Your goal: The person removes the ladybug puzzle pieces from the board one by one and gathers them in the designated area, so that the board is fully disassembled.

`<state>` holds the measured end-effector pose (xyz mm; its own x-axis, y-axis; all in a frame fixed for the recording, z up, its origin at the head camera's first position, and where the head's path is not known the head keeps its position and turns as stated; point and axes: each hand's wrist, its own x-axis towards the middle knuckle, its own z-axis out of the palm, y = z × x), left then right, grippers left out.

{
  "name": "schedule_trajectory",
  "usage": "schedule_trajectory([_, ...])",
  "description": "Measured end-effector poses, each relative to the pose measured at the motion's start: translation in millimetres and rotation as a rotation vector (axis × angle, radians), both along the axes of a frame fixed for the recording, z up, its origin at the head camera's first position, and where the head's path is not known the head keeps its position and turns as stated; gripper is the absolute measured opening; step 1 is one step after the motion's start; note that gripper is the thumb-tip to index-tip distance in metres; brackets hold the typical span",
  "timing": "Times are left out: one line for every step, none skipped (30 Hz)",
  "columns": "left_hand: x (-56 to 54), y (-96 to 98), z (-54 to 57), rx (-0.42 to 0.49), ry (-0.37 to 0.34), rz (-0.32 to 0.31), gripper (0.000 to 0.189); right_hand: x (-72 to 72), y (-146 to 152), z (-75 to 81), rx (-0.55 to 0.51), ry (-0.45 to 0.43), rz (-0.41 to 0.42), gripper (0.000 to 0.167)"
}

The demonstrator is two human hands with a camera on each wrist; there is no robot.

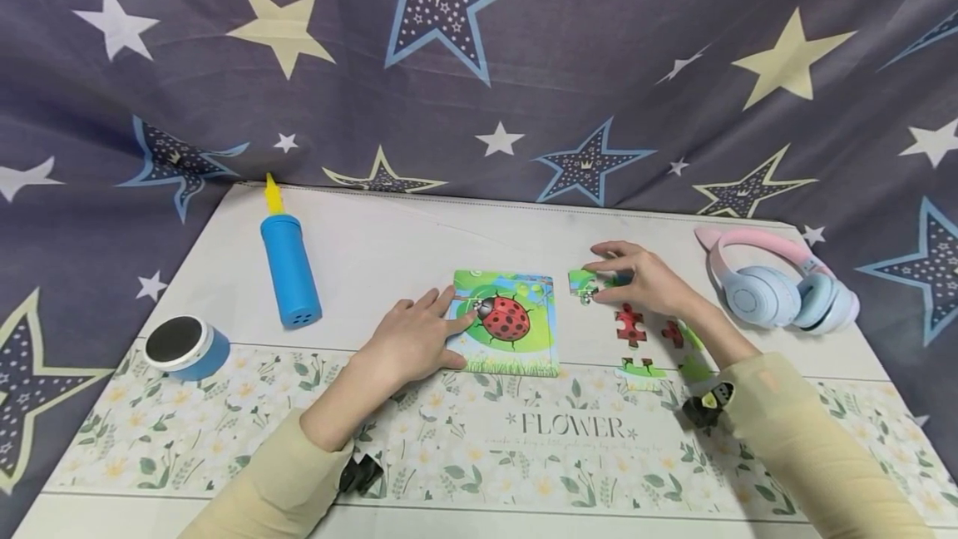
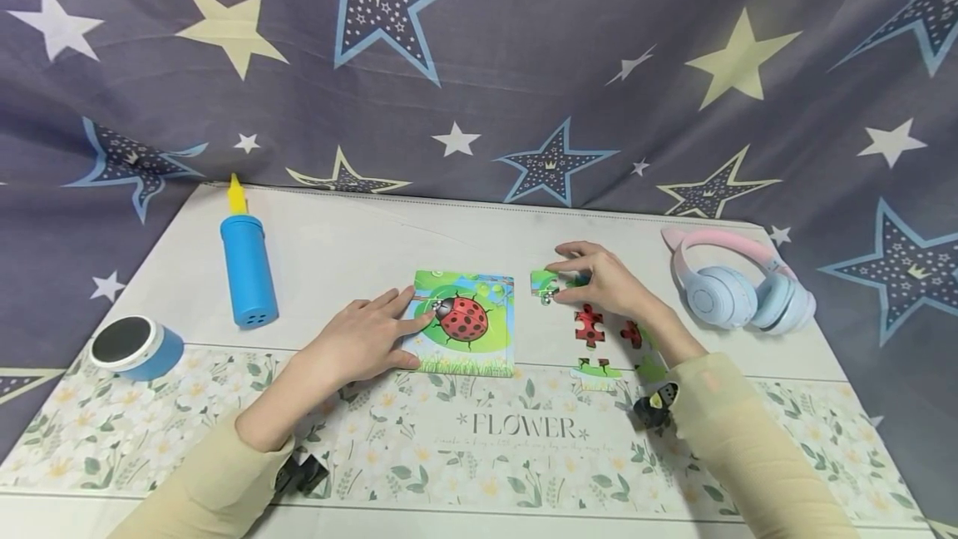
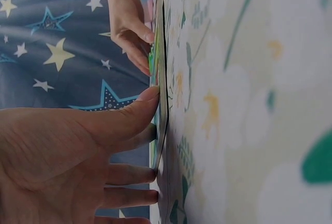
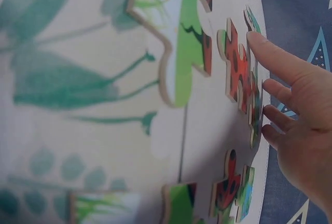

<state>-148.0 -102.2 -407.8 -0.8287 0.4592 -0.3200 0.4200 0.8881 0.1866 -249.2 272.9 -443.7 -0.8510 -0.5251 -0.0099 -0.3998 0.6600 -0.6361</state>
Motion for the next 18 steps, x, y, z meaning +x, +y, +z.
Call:
schedule_trajectory([-0.1, 0.0, -0.3, 0.004, 0.001, 0.001, 0.068, 0.1, -0.2, 0.0, 0.002, 0.001, 0.0, 0.049])
schedule_trajectory([-0.1, 0.0, -0.4, 0.006, 0.001, 0.002, 0.068, 0.2, -0.4, 0.1, 0.005, 0.003, -0.001, 0.049])
schedule_trajectory([-0.1, 0.0, -0.4, 0.009, 0.001, 0.004, 0.069, 0.3, -0.7, 0.2, 0.007, 0.003, -0.001, 0.049])
schedule_trajectory([-0.2, 0.0, -0.8, 0.011, 0.001, 0.004, 0.069, 0.6, -1.0, 0.3, 0.006, 0.002, -0.002, 0.049])
schedule_trajectory([-0.3, 0.1, -0.8, 0.012, 0.0, 0.005, 0.069, 0.8, -1.2, 0.4, 0.008, 0.001, -0.004, 0.049])
schedule_trajectory([-0.2, 0.2, -0.8, 0.013, 0.0, 0.007, 0.069, 1.1, -1.4, 0.4, 0.008, -0.001, -0.006, 0.049])
schedule_trajectory([-0.3, 0.2, -1.0, 0.013, -0.001, 0.008, 0.069, 1.3, -1.6, 0.6, 0.009, -0.003, -0.009, 0.049])
schedule_trajectory([-0.4, 0.2, -1.0, 0.013, 0.0, 0.009, 0.069, 1.3, -1.7, 0.5, 0.009, -0.004, -0.011, 0.049])
schedule_trajectory([-0.3, 0.3, -1.0, 0.012, -0.001, 0.009, 0.069, 1.4, -1.8, 0.5, 0.01, -0.006, -0.013, 0.05])
schedule_trajectory([-0.4, 0.2, -1.2, 0.012, 0.001, 0.007, 0.069, 1.4, -2.0, 0.6, 0.009, -0.006, -0.014, 0.05])
schedule_trajectory([-0.5, 0.1, -1.3, 0.012, 0.003, 0.006, 0.069, 1.4, -2.0, 0.5, 0.011, -0.006, -0.017, 0.051])
schedule_trajectory([-0.4, 0.1, -1.1, 0.013, 0.007, 0.006, 0.069, 1.4, -1.9, 0.5, 0.011, -0.005, -0.019, 0.051])
schedule_trajectory([-0.6, 0.0, -1.2, 0.014, 0.011, 0.005, 0.069, 1.5, -2.0, 0.7, 0.011, -0.006, -0.022, 0.052])
schedule_trajectory([-0.7, -0.1, -1.3, 0.015, 0.014, 0.004, 0.069, 1.6, -2.1, 0.8, 0.012, -0.006, -0.026, 0.053])
schedule_trajectory([-0.9, -0.2, -1.2, 0.017, 0.018, 0.003, 0.069, 1.8, -2.1, 0.9, 0.013, -0.007, -0.032, 0.053])
schedule_trajectory([-1.1, -0.2, -1.3, 0.019, 0.022, 0.003, 0.069, 2.0, -2.1, 1.2, 0.014, -0.006, -0.039, 0.054])
schedule_trajectory([-1.1, -0.3, -1.0, 0.022, 0.025, 0.003, 0.069, 2.1, -2.1, 1.4, 0.016, -0.005, -0.048, 0.054])
schedule_trajectory([-1.3, -0.3, -0.9, 0.023, 0.026, 0.005, 0.069, 2.2, -2.5, 1.7, 0.015, -0.004, -0.058, 0.054])
